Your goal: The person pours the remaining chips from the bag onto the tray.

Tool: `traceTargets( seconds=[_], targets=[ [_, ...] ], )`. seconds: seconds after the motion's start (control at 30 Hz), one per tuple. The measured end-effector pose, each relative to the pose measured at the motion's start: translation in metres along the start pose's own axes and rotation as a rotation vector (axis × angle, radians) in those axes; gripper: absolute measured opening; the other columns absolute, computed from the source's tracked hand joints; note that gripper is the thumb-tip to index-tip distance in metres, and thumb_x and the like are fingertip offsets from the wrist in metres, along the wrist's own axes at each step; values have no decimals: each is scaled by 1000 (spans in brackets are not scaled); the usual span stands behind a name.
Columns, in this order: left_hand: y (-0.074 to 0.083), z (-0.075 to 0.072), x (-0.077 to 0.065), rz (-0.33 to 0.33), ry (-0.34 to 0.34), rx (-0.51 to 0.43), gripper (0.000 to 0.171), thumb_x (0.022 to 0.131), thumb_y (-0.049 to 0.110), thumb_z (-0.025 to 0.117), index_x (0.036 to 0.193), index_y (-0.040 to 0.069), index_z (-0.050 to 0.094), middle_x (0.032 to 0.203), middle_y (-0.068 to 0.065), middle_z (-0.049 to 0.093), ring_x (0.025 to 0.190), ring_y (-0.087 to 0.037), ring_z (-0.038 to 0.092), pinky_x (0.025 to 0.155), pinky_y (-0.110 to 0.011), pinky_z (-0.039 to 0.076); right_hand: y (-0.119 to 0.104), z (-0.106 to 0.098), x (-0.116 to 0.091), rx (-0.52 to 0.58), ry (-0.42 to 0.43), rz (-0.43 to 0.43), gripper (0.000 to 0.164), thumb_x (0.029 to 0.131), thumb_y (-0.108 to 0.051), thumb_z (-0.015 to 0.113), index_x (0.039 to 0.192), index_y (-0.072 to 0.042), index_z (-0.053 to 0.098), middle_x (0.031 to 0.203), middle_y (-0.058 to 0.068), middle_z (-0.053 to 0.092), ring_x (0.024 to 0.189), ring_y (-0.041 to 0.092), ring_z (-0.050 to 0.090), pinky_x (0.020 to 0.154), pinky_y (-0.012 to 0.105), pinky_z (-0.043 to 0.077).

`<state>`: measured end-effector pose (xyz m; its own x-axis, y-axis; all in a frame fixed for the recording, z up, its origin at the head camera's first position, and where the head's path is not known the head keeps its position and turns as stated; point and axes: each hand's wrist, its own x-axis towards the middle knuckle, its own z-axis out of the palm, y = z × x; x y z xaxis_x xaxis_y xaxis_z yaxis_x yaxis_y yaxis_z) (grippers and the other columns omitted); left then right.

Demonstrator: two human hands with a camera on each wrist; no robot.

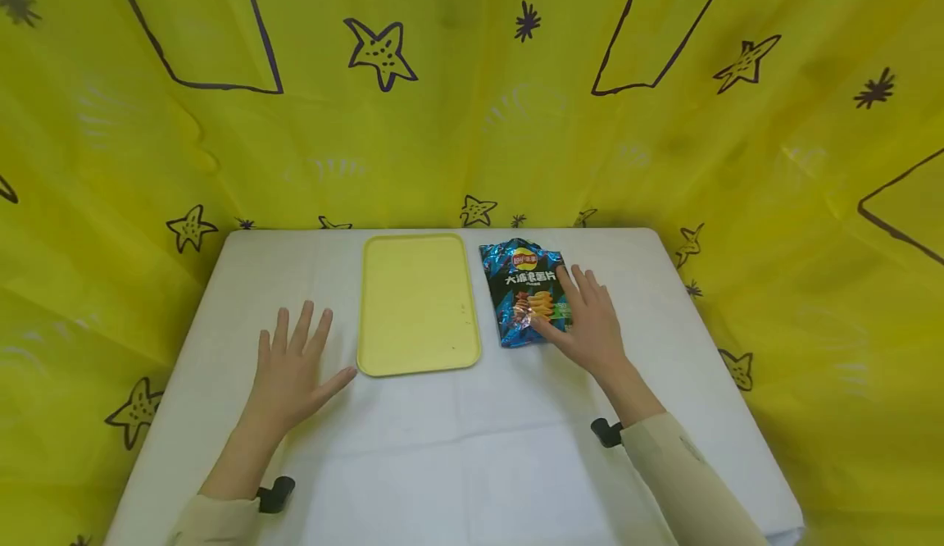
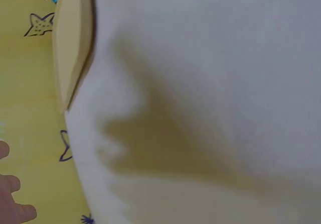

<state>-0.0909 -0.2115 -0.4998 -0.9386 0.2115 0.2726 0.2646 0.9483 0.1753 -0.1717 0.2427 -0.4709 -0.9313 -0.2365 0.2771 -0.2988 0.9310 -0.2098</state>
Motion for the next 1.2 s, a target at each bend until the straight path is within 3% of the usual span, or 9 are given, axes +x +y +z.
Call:
traceTargets(
  seconds=[0.23, 0.5, 0.87, 1.2],
  targets=[
    [9, 25, -1, -23, -56, -74, 92, 77, 67, 52, 146, 13, 24, 151, -16, 17, 134, -47, 8, 95, -70, 14, 15, 17, 6, 60, -22, 41, 94, 75, -67, 57, 148, -21, 19, 150, 13, 21, 136, 38, 17, 106, 55, 16],
    [17, 44, 5, -36, -136, -105, 96, 78, 73, 44, 148, 14, 17, 152, -13, 13, 136, -45, 5, 98, -68, 11, 29, 33, 11, 109, -41, 89, 89, 78, -65, 55, 147, -18, 23, 149, 14, 24, 135, 38, 20, 106, 54, 18],
    [25, 58, 17, -138, -345, -151, 109, 73, 75, 49, 149, 13, 1, 154, -12, 0, 135, -47, -7, 95, -71, -4, 41, 53, 18, 250, -152, 212, 80, 84, -65, 45, 147, -22, 20, 150, 13, 22, 134, 36, 22, 104, 56, 21],
    [21, 67, 19, -133, -333, -111, 115, 69, 77, 51, 148, 12, -1, 153, -17, 2, 135, -46, -9, 94, -71, -7, 47, 58, 15, 323, -173, 239, 75, 88, -57, 46, 148, -21, 19, 149, 14, 23, 136, 36, 19, 106, 55, 18]
  ],
)
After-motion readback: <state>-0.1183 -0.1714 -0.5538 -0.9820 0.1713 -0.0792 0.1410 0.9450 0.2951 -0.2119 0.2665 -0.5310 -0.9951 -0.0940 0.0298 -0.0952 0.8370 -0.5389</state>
